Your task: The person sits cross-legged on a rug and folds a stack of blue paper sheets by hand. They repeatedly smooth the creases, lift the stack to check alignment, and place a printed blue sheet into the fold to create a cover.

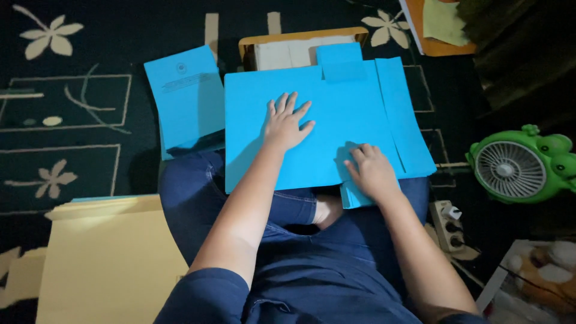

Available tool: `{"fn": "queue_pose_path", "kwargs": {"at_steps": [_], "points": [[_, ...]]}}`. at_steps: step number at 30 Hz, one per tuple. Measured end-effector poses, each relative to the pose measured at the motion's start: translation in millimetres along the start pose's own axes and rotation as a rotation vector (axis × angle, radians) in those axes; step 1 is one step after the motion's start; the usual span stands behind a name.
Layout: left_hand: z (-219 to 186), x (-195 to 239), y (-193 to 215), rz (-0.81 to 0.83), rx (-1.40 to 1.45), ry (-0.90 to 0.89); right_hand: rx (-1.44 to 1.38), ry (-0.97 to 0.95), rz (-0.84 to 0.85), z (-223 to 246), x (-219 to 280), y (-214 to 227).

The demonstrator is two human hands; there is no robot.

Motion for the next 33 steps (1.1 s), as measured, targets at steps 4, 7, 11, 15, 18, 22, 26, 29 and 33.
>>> {"fn": "queue_pose_path", "kwargs": {"at_steps": [4, 7, 11, 15, 18, 22, 26, 29, 33], "points": [[0.5, -2.1, 5.0, 0.001, 0.025, 0.018, -0.011, 0.017, 0.031, -5.4, -13.2, 7.7], [-2.8, -1.9, 8.7, 0.03, 0.045, 0.03, 0.022, -0.028, 0.037, 1.8, -13.8, 19.7], [-1.8, -1.8, 7.5, 0.012, 0.05, 0.025, 0.028, -0.025, 0.017, 7.3, -10.8, 27.8], [-0.5, -3.2, 5.0, -0.003, 0.072, 0.03, -0.026, -0.066, 0.039, 17.5, 13.8, 76.1], [6.5, -9.7, -12.2, -0.042, -0.009, 0.005, 0.0, -0.095, 0.157, 22.9, 47.3, 97.7], [-24.2, -3.4, -39.5, -0.113, -0.168, 0.006, 0.012, -0.131, 0.172, -31.9, 54.2, 47.5], [-111.6, 32.1, -71.7, -0.059, -0.109, -0.239, -0.029, -0.092, -0.068, -53.3, 40.7, 24.7], [-146.3, 40.7, -89.5, -0.009, -0.043, -0.375, -0.1, -0.122, -0.034, -51.5, 37.1, 16.0], [-131.0, 34.3, -59.7, 0.01, -0.098, -0.384, -0.058, -0.189, 0.098, -61.6, 43.4, 8.2]]}}
Point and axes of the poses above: each hand's wrist, its own x-axis away from the middle knuckle, its own y-axis out of the back of the hand, z = x × y, the point moved 2 cm from there along -x, towards the middle knuckle, and after that the axes turned 7 degrees about -y, right-handed, at the moved point
